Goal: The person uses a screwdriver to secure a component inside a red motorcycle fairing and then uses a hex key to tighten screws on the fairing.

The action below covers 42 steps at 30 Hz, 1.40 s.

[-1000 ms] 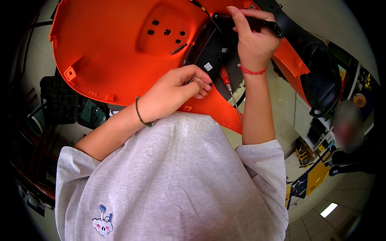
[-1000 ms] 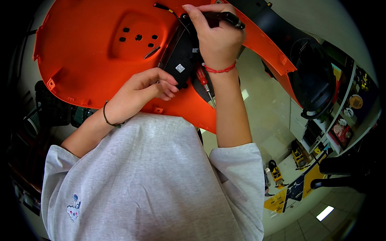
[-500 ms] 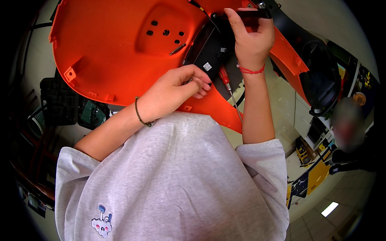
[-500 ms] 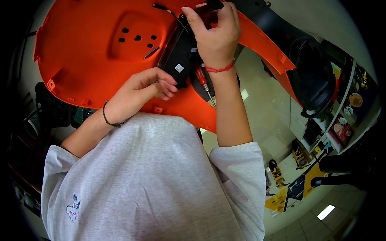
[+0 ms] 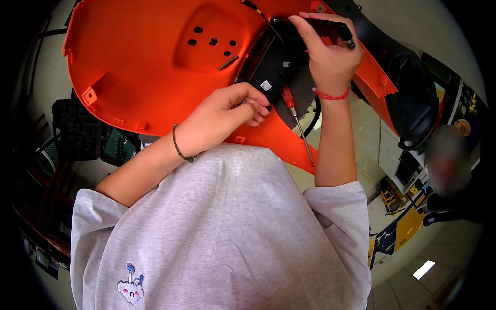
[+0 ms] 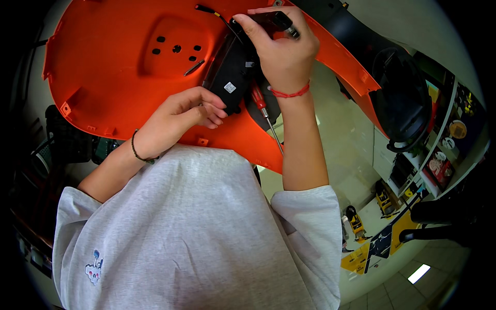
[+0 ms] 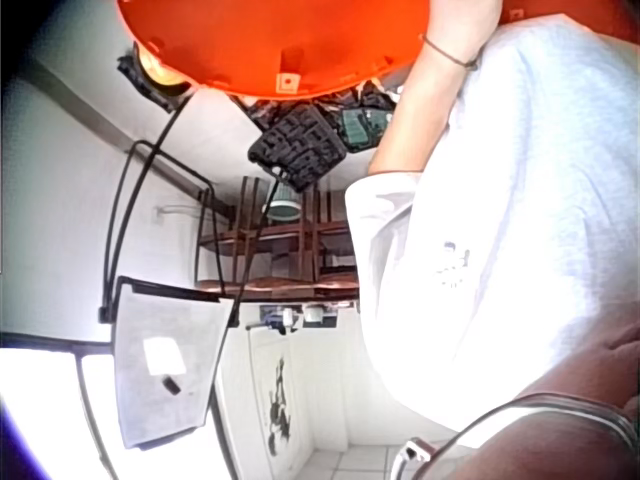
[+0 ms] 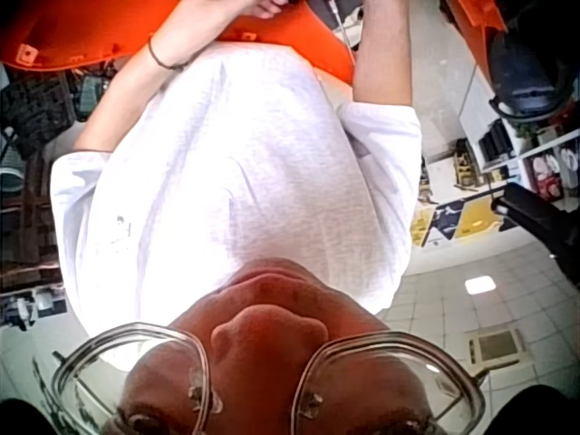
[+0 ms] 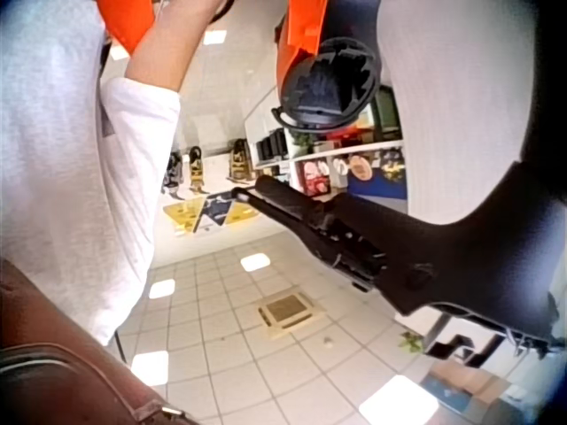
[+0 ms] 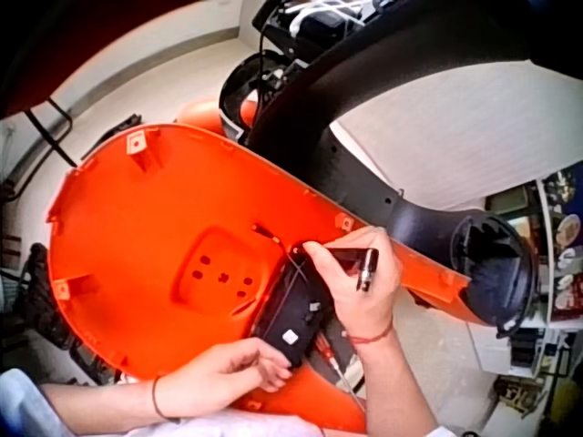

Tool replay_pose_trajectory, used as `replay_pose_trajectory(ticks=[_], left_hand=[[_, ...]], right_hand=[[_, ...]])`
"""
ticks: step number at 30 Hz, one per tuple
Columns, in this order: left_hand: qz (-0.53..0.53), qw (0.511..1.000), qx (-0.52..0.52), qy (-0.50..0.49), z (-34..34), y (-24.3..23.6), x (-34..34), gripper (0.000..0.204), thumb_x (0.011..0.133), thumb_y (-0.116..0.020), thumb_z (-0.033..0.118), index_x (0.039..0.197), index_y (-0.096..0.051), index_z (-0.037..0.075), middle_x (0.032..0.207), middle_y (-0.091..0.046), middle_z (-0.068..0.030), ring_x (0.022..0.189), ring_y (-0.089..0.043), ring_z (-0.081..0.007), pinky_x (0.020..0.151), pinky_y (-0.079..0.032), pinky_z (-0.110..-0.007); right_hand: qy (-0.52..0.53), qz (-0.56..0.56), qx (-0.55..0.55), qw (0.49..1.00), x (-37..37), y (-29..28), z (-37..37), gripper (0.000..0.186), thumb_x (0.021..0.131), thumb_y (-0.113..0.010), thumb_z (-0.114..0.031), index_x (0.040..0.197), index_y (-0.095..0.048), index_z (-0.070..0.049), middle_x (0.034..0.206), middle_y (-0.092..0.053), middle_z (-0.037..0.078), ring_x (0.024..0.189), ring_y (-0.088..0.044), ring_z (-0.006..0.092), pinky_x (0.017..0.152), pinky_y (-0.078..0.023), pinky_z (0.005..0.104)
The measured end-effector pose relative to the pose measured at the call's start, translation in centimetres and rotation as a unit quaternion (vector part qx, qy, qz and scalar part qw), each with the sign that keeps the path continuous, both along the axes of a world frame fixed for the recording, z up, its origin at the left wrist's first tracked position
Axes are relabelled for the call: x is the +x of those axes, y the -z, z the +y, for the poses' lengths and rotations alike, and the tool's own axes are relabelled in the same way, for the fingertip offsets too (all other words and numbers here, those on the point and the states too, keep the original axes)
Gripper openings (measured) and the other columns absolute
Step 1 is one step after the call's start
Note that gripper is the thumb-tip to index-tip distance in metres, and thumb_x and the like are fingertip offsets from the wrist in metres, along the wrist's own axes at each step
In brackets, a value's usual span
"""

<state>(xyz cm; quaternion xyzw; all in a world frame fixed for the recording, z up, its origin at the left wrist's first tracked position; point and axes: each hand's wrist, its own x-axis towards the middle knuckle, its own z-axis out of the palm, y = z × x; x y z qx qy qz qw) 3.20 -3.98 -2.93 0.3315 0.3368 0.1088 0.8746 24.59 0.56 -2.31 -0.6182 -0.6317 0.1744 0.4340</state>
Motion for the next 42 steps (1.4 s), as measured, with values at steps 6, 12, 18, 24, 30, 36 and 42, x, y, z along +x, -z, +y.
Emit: replay_pose_trajectory(ticks=[6,12,18,24,30,36,42], left_hand=[[-0.002,1.000,0.002,-0.001,0.1,0.4,-0.1,0.025,0.097,-0.043,0.007,0.114,-0.057,-0.003,0.109,-0.064,-0.0127,0.101,-0.063,-0.0176,0.092,-0.051,-0.032],[-0.006,1.000,-0.001,-0.009,-0.1,0.6,-0.4,0.025,0.098,-0.043,0.010,0.115,-0.057,-0.003,0.109,-0.064,-0.0130,0.101,-0.063,-0.0179,0.092,-0.051,-0.032],[-0.011,1.000,0.004,-0.010,-0.1,-0.2,0.2,0.024,0.098,-0.045,0.011,0.114,-0.057,-0.003,0.108,-0.064,-0.0125,0.100,-0.063,-0.0173,0.091,-0.051,-0.031],[-0.005,1.000,-0.008,-0.023,-0.1,0.9,-0.5,0.025,0.098,-0.044,0.011,0.115,-0.057,-0.002,0.109,-0.064,-0.0124,0.101,-0.063,-0.0171,0.092,-0.051,-0.032],[-0.027,0.997,-0.055,-0.050,0.0,0.4,-0.2,0.026,0.100,-0.043,0.014,0.115,-0.058,-0.002,0.109,-0.064,-0.0129,0.101,-0.063,-0.0176,0.092,-0.051,-0.032],[0.003,0.985,-0.116,-0.125,0.7,-0.1,-0.3,0.030,0.102,-0.041,0.019,0.115,-0.059,-0.002,0.109,-0.065,-0.0132,0.100,-0.063,-0.0188,0.094,-0.051,-0.032],[-0.001,0.990,-0.091,-0.108,0.5,-0.3,0.1,0.029,0.100,-0.042,0.014,0.118,-0.057,-0.003,0.113,-0.064,-0.0131,0.105,-0.062,-0.0194,0.097,-0.050,-0.033]], right_hand=[[-0.020,0.107,-0.049,0.993,-0.4,0.0,-0.3,0.025,0.085,-0.072,0.000,0.108,-0.063,0.001,0.101,-0.070,0.008,0.083,-0.064,0.0089,0.074,-0.050,0.0208],[-0.066,0.146,-0.123,0.979,0.1,-1.3,-0.7,0.021,0.084,-0.073,0.001,0.104,-0.064,0.003,0.106,-0.072,0.011,0.080,-0.065,0.0091,0.071,-0.049,0.0192],[0.034,-0.098,0.020,0.994,-0.1,1.2,0.0,0.020,0.081,-0.078,-0.004,0.097,-0.066,0.001,0.086,-0.070,0.006,0.074,-0.064,0.0103,0.070,-0.051,0.0222],[0.020,0.156,-0.115,0.981,-0.8,-0.4,-0.1,0.028,0.087,-0.067,0.006,0.112,-0.056,-0.002,0.096,-0.062,0.001,0.081,-0.059,0.0077,0.075,-0.048,0.0204],[-0.032,0.320,-0.112,0.940,-0.2,0.5,-0.1,0.027,0.088,-0.066,0.006,0.113,-0.057,0.001,0.108,-0.066,0.006,0.080,-0.060,0.0073,0.072,-0.051,0.0219],[0.082,0.156,-0.079,0.981,-1.5,0.4,0.3,0.013,0.086,-0.071,0.002,0.097,-0.064,0.003,0.092,-0.068,0.005,0.072,-0.060,0.0078,0.066,-0.051,0.0222],[0.053,0.089,0.015,0.995,-1.5,0.9,0.2,0.019,0.087,-0.069,0.002,0.105,-0.064,0.003,0.091,-0.067,0.003,0.072,-0.060,0.0081,0.071,-0.050,0.0221]])
